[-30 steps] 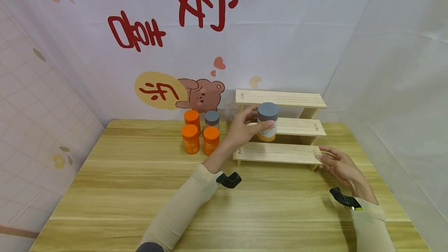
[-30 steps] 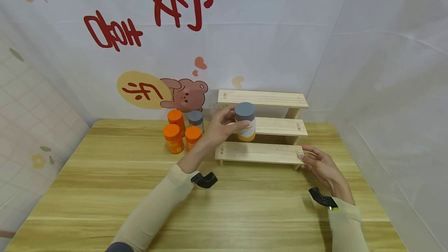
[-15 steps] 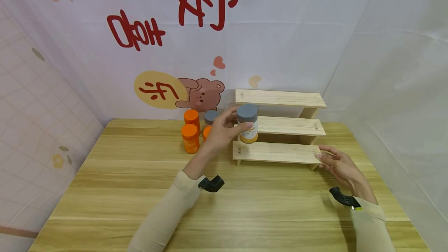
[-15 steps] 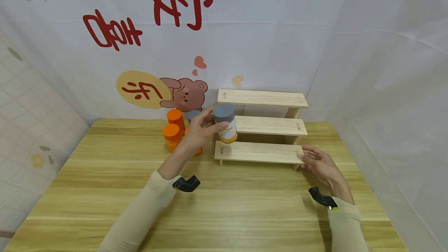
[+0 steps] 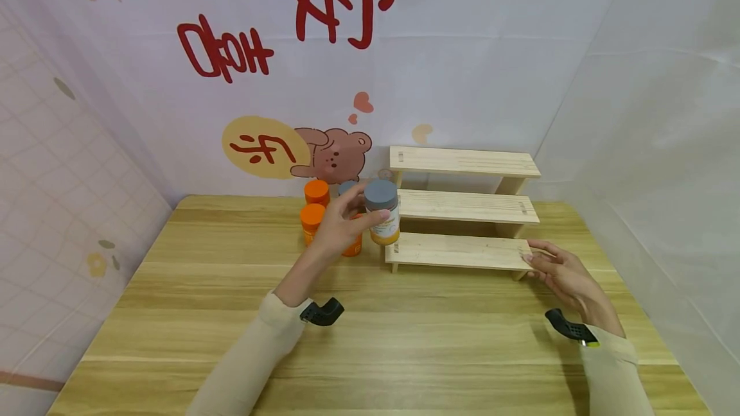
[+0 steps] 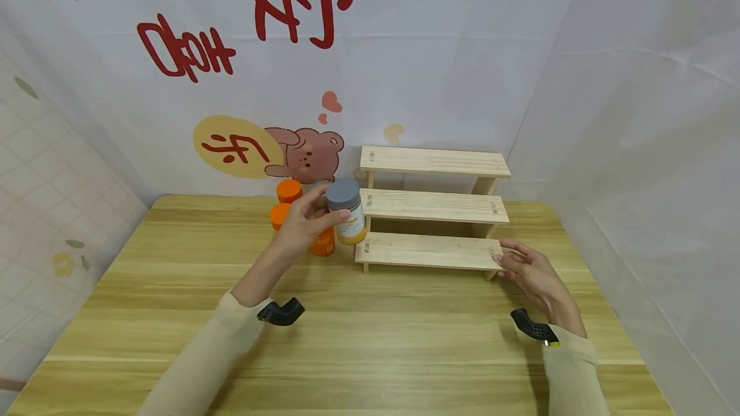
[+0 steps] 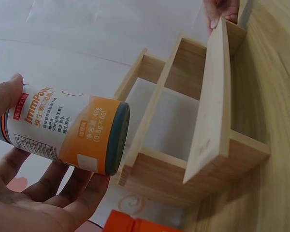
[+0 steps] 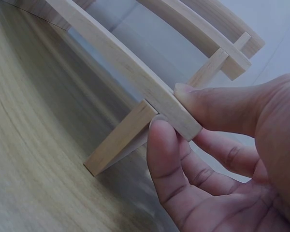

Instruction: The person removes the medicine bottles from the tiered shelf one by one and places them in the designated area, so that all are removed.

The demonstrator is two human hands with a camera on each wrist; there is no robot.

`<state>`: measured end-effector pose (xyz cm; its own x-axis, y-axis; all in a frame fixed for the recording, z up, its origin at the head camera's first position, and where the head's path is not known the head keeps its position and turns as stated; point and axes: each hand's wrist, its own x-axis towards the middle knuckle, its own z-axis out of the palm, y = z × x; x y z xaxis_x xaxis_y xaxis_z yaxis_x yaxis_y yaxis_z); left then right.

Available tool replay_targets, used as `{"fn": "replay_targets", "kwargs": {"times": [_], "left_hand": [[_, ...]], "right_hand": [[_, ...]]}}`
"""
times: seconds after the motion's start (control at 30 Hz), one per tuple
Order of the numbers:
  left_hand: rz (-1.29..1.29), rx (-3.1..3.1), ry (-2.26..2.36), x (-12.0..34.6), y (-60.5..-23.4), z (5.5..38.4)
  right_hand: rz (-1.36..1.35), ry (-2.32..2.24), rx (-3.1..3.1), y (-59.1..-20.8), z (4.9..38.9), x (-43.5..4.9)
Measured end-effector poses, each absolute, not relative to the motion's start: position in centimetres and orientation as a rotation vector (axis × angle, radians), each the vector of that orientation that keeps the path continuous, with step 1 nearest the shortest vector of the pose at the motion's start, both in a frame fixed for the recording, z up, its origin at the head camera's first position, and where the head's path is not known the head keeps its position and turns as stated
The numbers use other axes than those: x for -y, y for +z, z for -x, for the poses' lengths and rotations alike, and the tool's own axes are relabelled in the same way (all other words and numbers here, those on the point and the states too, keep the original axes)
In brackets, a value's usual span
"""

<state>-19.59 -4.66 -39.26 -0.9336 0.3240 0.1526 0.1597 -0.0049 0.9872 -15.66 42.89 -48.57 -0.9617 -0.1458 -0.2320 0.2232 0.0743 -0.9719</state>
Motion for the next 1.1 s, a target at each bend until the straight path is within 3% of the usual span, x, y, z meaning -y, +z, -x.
{"fn": "replay_targets", "kwargs": {"times": [1.1], "left_hand": [[-0.447,-2.194,1.922,9.7,-43.6,15.2]], "right_hand": [[-0.075,-2.02,-2.048,-48.7,15.6,-42.9]]}}
